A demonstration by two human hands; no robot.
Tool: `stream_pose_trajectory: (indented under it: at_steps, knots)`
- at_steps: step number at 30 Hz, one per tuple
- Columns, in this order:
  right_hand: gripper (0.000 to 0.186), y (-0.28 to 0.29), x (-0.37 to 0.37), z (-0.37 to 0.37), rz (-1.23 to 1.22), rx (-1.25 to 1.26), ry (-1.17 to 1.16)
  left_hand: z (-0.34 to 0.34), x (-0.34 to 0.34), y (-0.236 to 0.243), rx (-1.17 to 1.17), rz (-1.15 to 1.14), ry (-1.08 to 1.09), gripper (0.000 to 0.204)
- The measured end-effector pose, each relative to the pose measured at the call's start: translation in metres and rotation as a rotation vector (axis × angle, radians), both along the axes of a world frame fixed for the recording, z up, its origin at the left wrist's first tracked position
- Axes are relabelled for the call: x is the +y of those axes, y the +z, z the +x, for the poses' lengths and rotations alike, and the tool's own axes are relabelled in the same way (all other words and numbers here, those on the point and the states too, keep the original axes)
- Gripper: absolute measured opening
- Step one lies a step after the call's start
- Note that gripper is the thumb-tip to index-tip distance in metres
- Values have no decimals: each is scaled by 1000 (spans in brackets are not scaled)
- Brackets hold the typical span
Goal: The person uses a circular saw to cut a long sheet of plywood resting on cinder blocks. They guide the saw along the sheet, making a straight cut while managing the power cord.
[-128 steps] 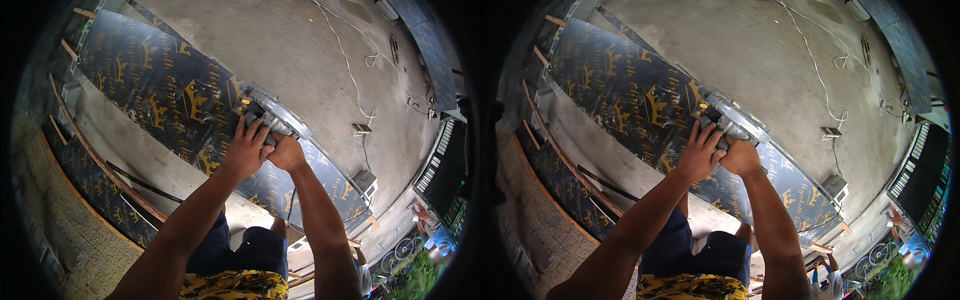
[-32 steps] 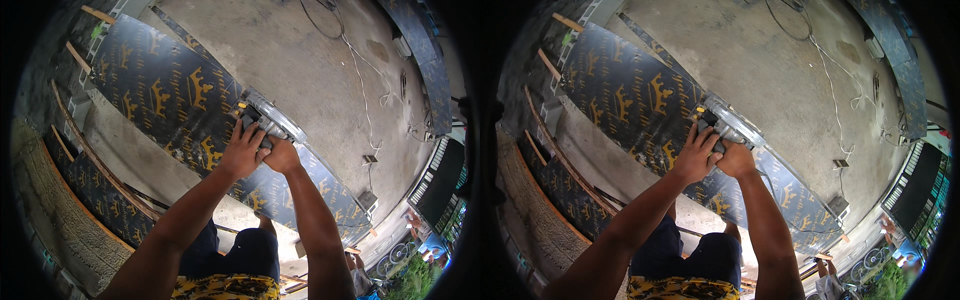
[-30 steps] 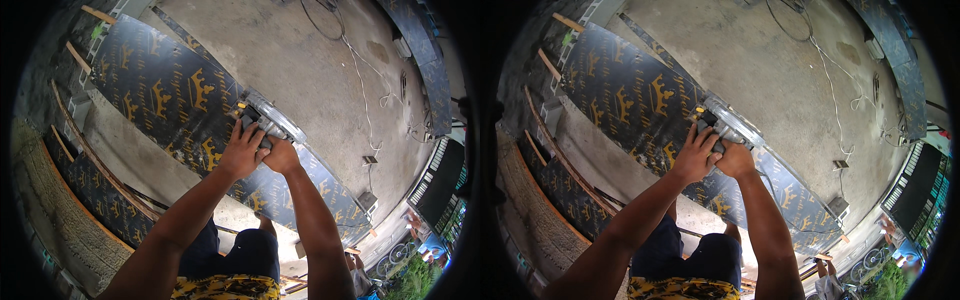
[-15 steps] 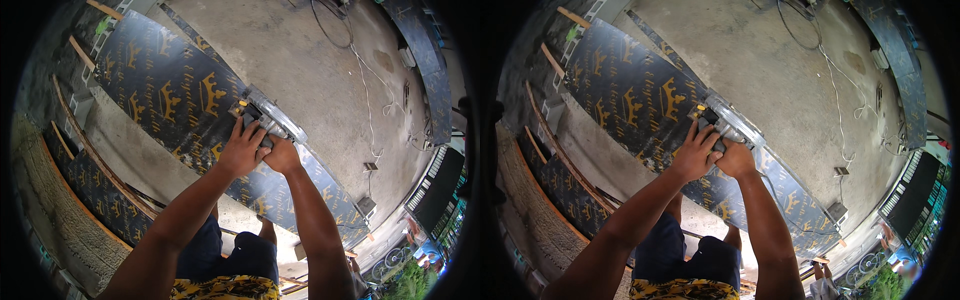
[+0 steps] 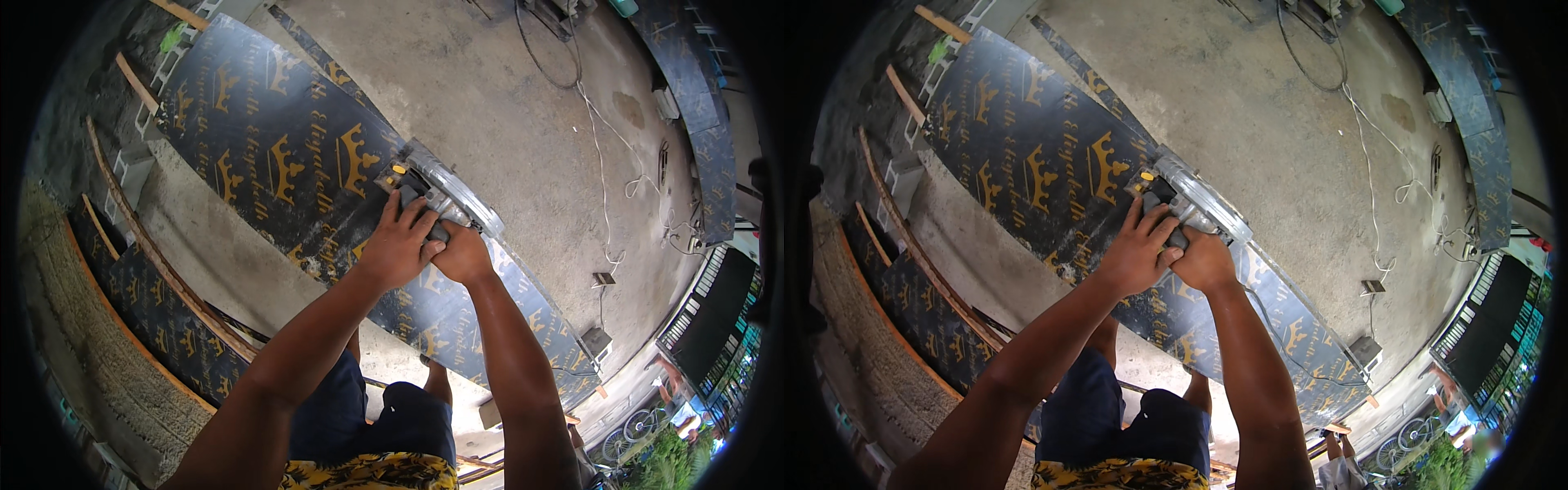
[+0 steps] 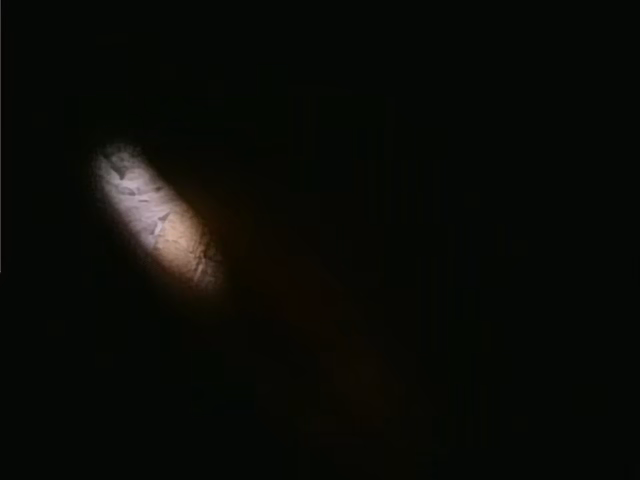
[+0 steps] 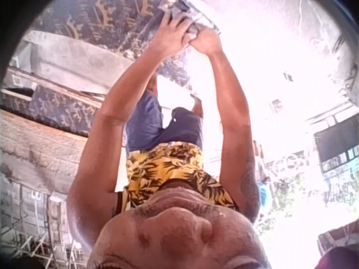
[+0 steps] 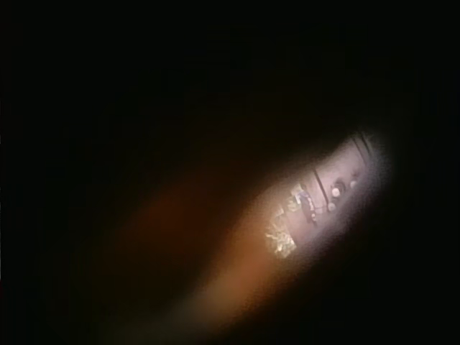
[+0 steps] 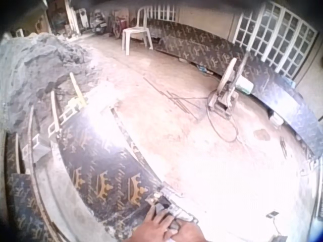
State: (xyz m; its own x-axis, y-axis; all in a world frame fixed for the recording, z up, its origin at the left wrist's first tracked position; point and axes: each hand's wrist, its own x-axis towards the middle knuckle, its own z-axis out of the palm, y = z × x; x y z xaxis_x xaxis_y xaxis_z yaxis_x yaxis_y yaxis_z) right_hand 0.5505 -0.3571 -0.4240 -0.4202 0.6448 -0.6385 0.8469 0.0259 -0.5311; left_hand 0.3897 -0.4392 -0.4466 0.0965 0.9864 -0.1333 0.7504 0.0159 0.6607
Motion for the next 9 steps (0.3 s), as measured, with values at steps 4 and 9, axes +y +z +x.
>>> stream_pose_trajectory:
  at_steps: [4, 9]
  knots:
    - [38, 3, 6, -15, -46, -56, 5, -10, 4, -4, 10, 23, 4, 56]
    - [44, 1, 7, -20, -71, -56, 2, -21, 6, -5, -6, -30, -42, 57]
